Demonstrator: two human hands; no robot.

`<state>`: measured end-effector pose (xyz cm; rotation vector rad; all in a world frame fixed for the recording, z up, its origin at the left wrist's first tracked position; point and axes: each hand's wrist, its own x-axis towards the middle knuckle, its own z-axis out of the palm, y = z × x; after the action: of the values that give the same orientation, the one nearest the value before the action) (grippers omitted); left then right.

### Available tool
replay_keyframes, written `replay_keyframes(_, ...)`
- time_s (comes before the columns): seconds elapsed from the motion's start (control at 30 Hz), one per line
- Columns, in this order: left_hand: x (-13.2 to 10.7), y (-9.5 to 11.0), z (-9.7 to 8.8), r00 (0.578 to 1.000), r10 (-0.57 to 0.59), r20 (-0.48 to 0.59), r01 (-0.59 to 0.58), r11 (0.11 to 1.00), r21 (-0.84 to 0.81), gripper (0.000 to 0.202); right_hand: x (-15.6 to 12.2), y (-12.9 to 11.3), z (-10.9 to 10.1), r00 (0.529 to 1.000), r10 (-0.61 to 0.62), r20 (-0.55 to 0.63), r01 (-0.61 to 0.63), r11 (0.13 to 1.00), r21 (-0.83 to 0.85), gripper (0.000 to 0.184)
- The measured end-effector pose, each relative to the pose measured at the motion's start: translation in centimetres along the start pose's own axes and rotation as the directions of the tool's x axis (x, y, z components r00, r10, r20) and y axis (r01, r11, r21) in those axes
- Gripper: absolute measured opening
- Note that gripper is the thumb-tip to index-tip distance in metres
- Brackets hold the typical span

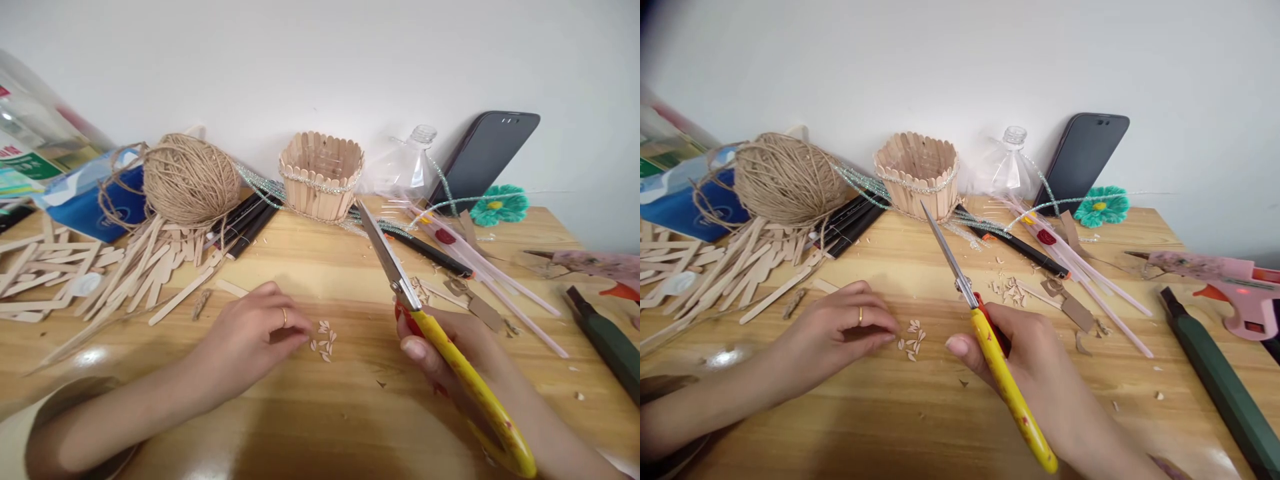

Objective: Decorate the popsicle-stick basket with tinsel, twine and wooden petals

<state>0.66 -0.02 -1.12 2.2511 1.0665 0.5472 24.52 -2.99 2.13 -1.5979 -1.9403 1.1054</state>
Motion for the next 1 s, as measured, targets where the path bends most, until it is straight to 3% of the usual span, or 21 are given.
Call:
replay_keyframes(0.3,0.1,0.7,0.0,0.997,0.003,0.080,-0.009,0.996,0.085,0.007,0.1,0.3,-0.1,1.000,0.009,0.018,-0.009,1.000,0.024,0.051)
replay_keyframes(0.47,0.0,0.5,0.3,0.998,0.019,0.056,-0.022,0.998,0.059,0.012,0.1,0.8,-0.5,0.997,-0.025,-0.076,0.020,0.998,-0.063,0.049)
replay_keyframes(0.6,-0.1,0.2,0.1,1.000,-0.001,0.008,0.001,1.000,0.028,0.012,0.4,0.8,-1.6,0.979,0.014,-0.204,-0.059,0.974,-0.218,0.052)
replay_keyframes(0.7,-0.1,0.2,-0.1,0.999,-0.027,0.031,0.025,0.999,0.036,0.010,0.4,0.9,-2.7,0.964,0.058,-0.260,-0.134,0.949,-0.286,0.053)
replay_keyframes(0.83,-0.1,0.4,0.0,0.997,-0.034,0.072,0.030,0.998,0.053,0.009,0.1,1.3,-4.0,0.954,0.114,-0.277,-0.214,0.907,-0.364,0.058)
replay_keyframes(1.0,0.0,0.7,0.2,0.994,-0.029,0.108,0.019,0.995,0.097,0.014,0.2,1.3,-4.4,0.948,0.086,-0.308,-0.214,0.886,-0.411,0.059)
